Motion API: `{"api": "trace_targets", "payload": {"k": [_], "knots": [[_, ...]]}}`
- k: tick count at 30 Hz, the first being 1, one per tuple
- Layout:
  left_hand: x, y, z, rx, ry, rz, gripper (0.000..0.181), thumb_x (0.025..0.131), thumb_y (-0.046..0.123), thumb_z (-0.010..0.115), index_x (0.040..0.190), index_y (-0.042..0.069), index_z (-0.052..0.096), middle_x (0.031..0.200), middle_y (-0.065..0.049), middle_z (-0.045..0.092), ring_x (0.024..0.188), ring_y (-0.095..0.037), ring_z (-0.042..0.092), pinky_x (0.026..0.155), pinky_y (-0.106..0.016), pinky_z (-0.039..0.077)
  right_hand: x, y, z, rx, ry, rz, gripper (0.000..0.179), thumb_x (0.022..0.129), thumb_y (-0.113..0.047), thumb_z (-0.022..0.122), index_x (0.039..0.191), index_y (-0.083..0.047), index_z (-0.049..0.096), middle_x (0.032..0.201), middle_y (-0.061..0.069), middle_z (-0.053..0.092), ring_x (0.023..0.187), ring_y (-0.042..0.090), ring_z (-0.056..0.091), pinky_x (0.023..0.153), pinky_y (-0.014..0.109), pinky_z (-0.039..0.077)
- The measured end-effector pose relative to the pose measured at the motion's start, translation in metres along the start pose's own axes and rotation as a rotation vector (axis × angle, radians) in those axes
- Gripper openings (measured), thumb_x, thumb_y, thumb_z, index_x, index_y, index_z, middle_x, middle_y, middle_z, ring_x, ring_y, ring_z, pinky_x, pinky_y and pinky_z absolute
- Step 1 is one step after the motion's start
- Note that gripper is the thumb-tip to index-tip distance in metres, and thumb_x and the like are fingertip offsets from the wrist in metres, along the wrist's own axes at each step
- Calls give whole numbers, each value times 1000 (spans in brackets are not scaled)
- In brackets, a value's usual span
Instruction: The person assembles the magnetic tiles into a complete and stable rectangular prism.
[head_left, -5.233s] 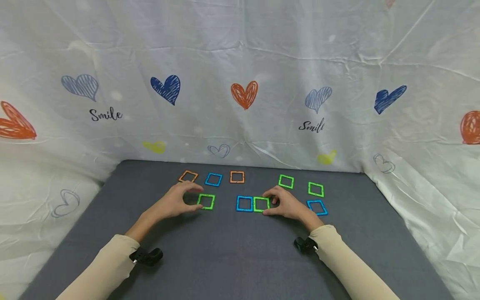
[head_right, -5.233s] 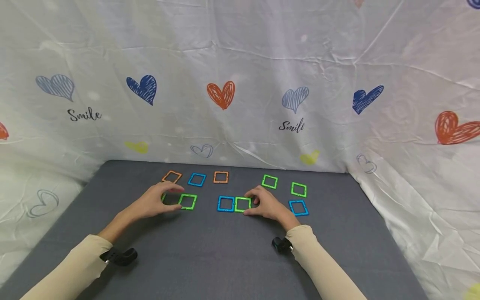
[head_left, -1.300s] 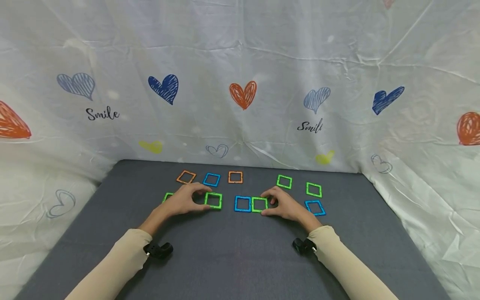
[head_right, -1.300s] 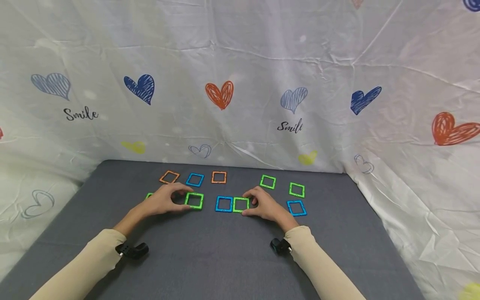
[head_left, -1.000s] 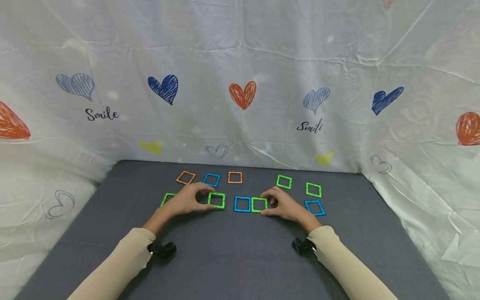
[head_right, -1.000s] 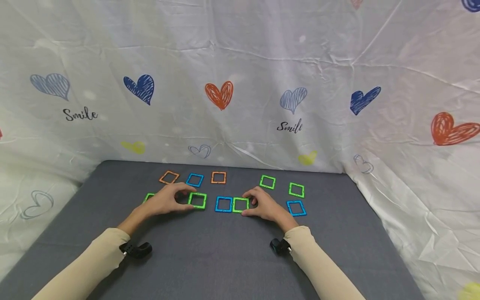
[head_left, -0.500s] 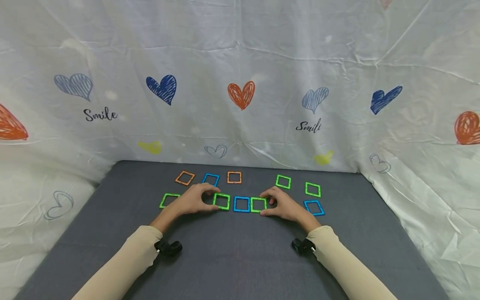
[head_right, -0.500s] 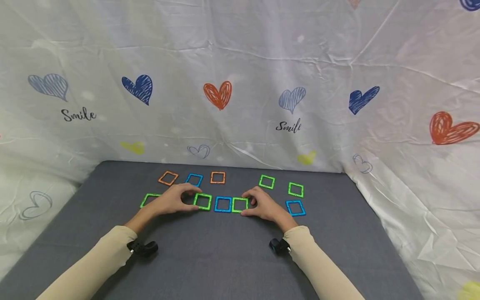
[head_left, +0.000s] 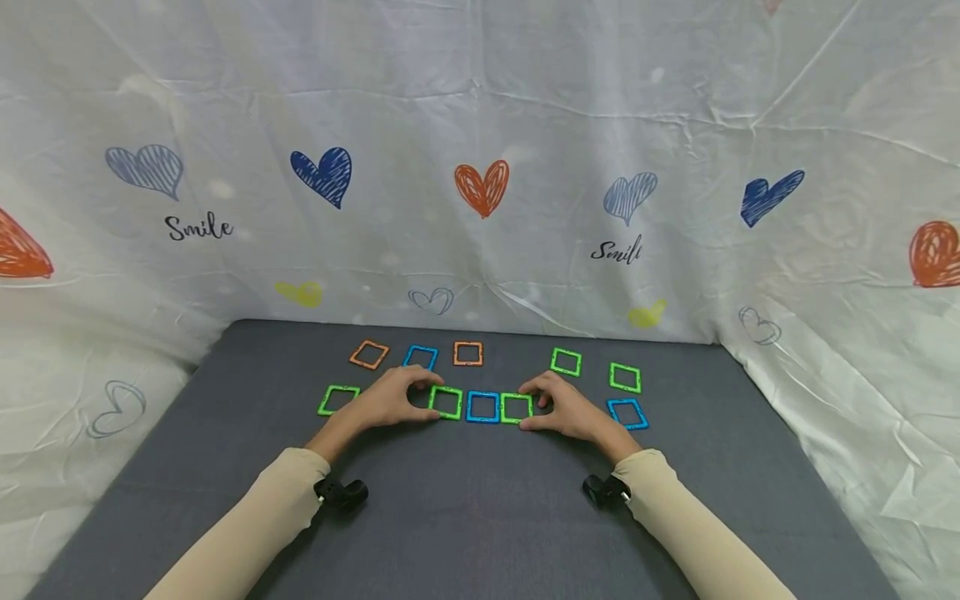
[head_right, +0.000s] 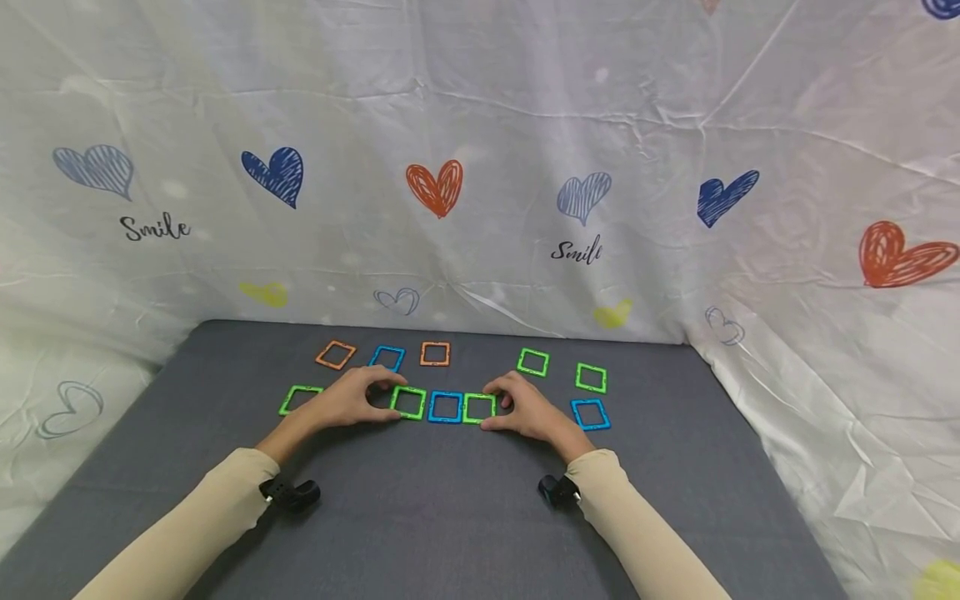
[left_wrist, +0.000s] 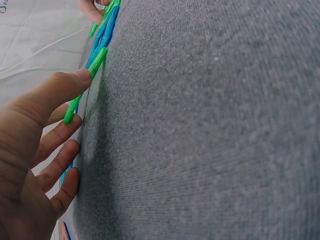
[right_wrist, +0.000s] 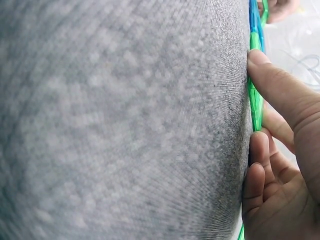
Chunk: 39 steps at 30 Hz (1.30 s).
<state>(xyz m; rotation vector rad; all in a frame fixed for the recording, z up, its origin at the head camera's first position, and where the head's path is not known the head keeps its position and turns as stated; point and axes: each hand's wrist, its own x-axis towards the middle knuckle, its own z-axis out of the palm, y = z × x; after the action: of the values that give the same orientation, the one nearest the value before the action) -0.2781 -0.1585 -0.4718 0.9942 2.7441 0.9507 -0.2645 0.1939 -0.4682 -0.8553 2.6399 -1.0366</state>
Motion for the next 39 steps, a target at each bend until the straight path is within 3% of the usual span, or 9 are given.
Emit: {"api": "trace_targets", "payload": {"k": [15, 39], "knots": [[3, 6, 2, -1, -15, 6, 51, 88, 32, 83, 130, 8, 68, 125, -7, 64, 108, -24, 61, 92, -43, 51, 0, 0, -1, 8, 6, -8, 50, 87, -25, 84, 128, -2, 66, 111, 7, 55, 89, 18, 51, 79, 37, 46], [6, 15, 0, -66, 59, 57, 62, 83, 33, 88, 134, 5, 65, 123, -5, 64, 104, -24, 62, 88, -45, 52, 0, 1, -2, 5, 9, -10, 50, 87, -26, 84, 129, -4, 66, 110, 5, 55, 89, 17, 51, 79, 37, 46]]}}
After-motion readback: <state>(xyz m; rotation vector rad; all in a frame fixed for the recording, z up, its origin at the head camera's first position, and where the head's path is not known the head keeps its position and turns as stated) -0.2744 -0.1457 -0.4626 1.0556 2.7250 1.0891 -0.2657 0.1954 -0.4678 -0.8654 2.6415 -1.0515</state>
